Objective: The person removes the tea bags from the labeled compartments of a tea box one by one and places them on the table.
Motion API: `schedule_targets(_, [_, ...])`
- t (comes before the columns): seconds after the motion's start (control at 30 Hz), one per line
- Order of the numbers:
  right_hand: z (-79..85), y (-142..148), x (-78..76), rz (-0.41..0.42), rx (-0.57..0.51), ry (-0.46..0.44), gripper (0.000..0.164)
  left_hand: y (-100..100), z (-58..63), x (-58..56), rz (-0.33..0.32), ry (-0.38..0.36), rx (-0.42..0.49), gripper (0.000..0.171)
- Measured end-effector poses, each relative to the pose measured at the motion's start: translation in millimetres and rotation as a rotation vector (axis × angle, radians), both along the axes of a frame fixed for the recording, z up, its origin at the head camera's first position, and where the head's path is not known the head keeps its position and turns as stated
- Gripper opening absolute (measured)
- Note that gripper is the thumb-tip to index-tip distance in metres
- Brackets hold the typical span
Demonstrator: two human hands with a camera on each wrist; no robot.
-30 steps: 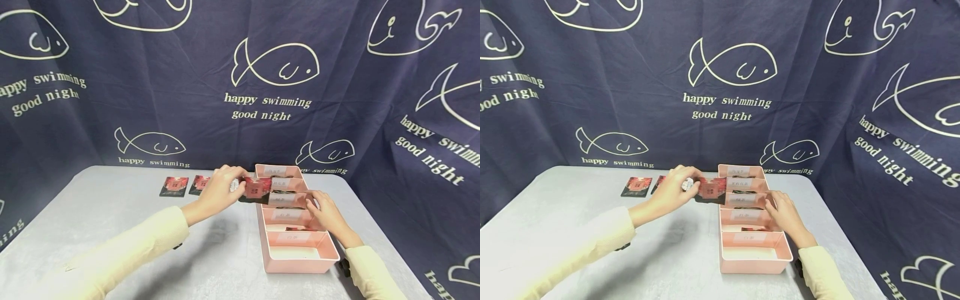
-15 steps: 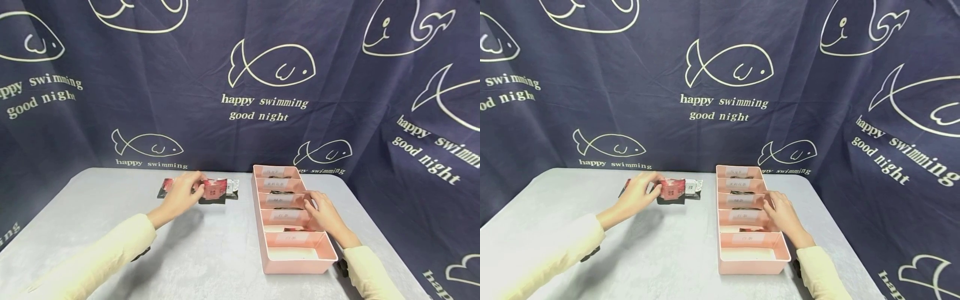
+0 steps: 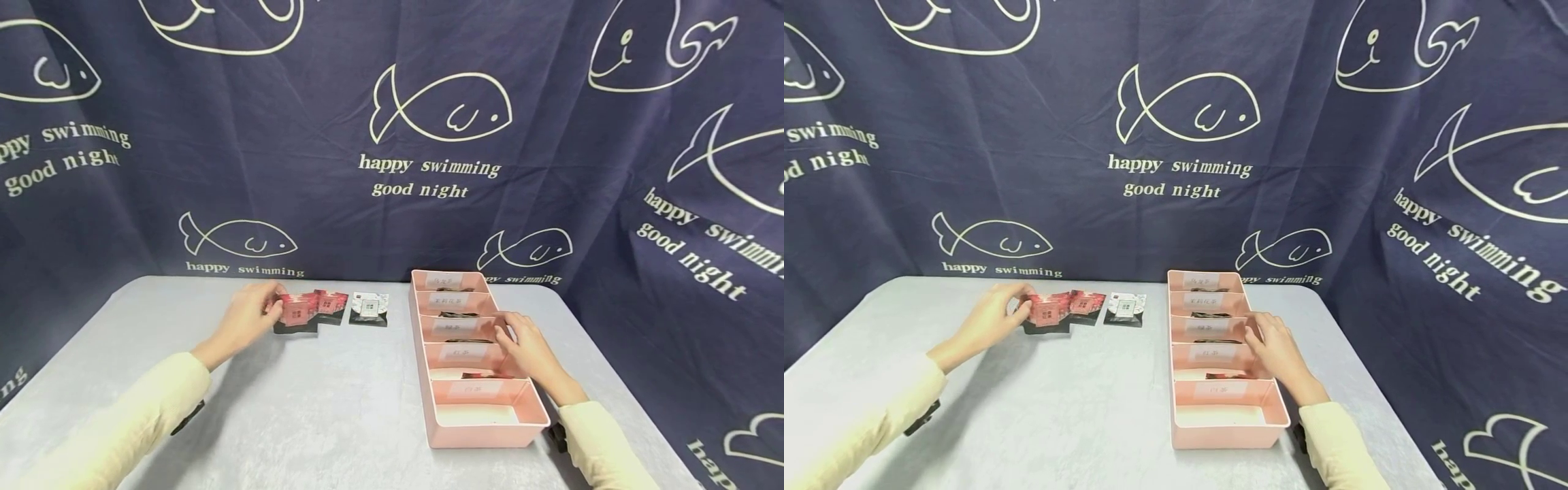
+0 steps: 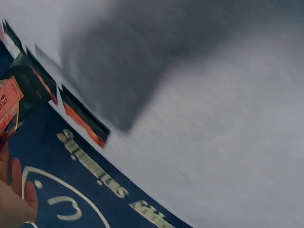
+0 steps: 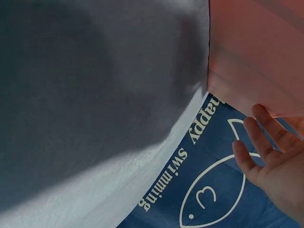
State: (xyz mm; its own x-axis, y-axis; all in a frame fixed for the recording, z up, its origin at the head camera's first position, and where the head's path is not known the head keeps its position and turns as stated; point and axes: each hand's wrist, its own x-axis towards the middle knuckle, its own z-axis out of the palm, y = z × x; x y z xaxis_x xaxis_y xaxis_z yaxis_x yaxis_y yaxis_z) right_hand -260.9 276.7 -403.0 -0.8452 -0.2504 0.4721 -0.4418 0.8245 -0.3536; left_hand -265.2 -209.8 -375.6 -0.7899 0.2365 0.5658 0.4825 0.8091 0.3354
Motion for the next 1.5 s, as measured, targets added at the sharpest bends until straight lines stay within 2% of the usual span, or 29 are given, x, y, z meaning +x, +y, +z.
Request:
schedule_targets(0.4, [-0.2,1.0,-1.1,-0.013,0.02,-0.01,0.024,-57.0,13.3,-0.4,0.125,-0.052,-0.043,0.011])
schedule_targets(0.7, [-1.5,1.3,-0.6,0.003,-0.005,0.006,0.024,-85.3,11.7,2.4,0.175,-0.15,-0.109,0.013])
schedule_targets(0.87, [-1.5,0.8,-0.4,0.006,-0.006,0.013,0.025,-96.0,10.1,3.6,0.206,-0.157,-0.144,0.014])
schedule_targets(1.1, [-1.9,1.6,-1.3,0.006,-0.008,0.009,0.025,-108.0,7.6,3.7,0.236,-0.151,-0.148,0.014])
schedule_targets(1.33, [-1.8,1.5,-1.3,-0.01,0.011,-0.014,0.028,-111.6,2.5,0.8,0.236,-0.147,-0.155,0.013])
schedule_targets(1.5, [-0.2,0.9,-0.3,-0.015,0.019,-0.035,0.029,-111.4,-0.2,-1.9,0.246,-0.172,-0.148,0.014])
